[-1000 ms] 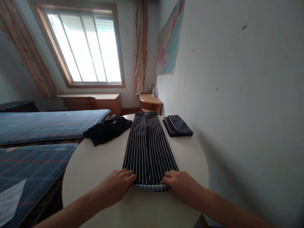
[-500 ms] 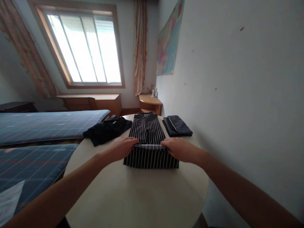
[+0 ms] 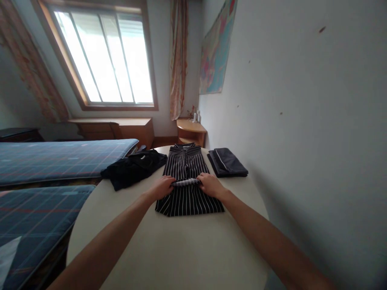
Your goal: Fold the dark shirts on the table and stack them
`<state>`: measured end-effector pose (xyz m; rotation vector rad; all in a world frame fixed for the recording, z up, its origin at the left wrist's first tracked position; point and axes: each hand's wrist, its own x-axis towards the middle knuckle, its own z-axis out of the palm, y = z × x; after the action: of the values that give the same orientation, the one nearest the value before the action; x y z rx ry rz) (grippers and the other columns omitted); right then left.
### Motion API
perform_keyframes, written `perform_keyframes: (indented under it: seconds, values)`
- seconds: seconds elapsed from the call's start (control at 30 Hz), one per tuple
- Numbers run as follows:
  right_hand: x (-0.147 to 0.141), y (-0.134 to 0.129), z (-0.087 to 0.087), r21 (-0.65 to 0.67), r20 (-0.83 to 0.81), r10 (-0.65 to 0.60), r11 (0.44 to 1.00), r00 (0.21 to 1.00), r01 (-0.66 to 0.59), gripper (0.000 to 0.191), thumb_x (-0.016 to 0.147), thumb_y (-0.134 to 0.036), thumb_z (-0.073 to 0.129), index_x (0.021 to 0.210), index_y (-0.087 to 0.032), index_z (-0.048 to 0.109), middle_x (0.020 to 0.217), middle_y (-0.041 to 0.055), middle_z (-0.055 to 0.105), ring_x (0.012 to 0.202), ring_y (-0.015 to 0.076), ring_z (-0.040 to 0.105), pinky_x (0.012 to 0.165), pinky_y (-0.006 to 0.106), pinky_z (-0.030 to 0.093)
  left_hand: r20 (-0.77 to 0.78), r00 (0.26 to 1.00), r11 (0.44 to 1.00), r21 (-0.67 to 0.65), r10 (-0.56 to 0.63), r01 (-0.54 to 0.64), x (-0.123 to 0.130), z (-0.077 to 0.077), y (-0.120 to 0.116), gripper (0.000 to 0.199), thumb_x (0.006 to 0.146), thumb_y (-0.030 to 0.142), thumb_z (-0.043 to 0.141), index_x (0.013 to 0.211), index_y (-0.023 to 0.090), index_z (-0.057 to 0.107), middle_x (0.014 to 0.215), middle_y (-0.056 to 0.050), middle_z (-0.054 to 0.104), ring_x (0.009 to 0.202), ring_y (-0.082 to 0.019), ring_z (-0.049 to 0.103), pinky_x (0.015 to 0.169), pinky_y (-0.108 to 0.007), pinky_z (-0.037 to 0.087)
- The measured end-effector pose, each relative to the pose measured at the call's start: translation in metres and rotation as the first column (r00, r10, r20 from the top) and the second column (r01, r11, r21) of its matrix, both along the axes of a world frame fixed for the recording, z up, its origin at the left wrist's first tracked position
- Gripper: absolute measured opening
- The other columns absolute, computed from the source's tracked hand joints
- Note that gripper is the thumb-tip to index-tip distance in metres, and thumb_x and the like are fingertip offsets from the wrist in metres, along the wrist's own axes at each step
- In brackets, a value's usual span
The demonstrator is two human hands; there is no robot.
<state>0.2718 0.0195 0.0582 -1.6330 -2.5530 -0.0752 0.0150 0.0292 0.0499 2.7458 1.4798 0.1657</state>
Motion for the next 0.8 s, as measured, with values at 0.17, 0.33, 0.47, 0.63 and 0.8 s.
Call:
perform_keyframes:
  seconds: [0.17,0.33,0.47,0.63,0.8]
  values:
    - [0.009,0.001,-0.009,-0.027,-0.106,0.073,0.997,0.992,-0.076,0.027,0.086,-0.019,0.058,0.110,-0.017,0.069,0.113,0.0087,0.067,0.108,0.0226,0.061,0.096,0.032,0.040,0.025,0.998,0.998,-0.038,-0.050,0.051,-0.007,-0.004,-0.002,0.024,0.087,0.020,0.053,0.108,0.018,0.064,0.107,-0.008,0.070,0.105,-0.024,0.062,0.094,-0.032,0.045]
    - [0.018,-0.019,-0.002,-0.099,-0.181,0.163,0.978,0.970,-0.183,0.022,0.080,-0.020,0.065,0.101,-0.018,0.073,0.104,0.0054,0.070,0.098,0.0201,0.064,0.092,0.029,0.043,0.013,0.989,0.983,-0.108,-0.148,0.148,-0.011,0.000,-0.026,0.017,0.086,0.025,0.056,0.100,0.020,0.064,0.101,-0.006,0.070,0.098,-0.023,0.064,0.087,-0.030,0.048]
    - [0.025,-0.040,0.003,-0.202,-0.256,0.226,0.938,0.940,-0.281,0.022,0.077,-0.018,0.068,0.098,-0.018,0.074,0.101,0.0046,0.070,0.091,0.0172,0.065,0.085,0.026,0.046,-0.022,0.975,0.955,-0.206,-0.223,0.214,-0.011,0.011,-0.052,0.012,0.085,0.026,0.056,0.094,0.021,0.062,0.101,-0.006,0.071,0.093,-0.024,0.067,0.083,-0.032,0.050]
    - [0.029,-0.060,0.006,-0.326,-0.310,0.267,0.872,0.912,-0.366,0.016,0.075,-0.019,0.072,0.091,-0.017,0.075,0.094,0.0044,0.068,0.083,0.0161,0.063,0.076,0.025,0.047,-0.114,0.962,0.931,-0.301,-0.249,0.206,-0.009,0.030,-0.083,0.010,0.078,0.023,0.058,0.087,0.021,0.062,0.095,-0.006,0.071,0.086,-0.025,0.068,0.076,-0.033,0.052]
    - [0.031,-0.084,0.010,-0.399,-0.323,0.315,0.810,0.893,-0.430,0.016,0.073,-0.022,0.075,0.089,-0.017,0.075,0.093,0.0031,0.066,0.080,0.0145,0.060,0.074,0.024,0.046,-0.176,0.950,0.913,-0.364,-0.260,0.182,-0.007,0.043,-0.117,0.013,0.075,0.023,0.059,0.087,0.022,0.064,0.091,-0.006,0.073,0.082,-0.026,0.070,0.070,-0.033,0.052]
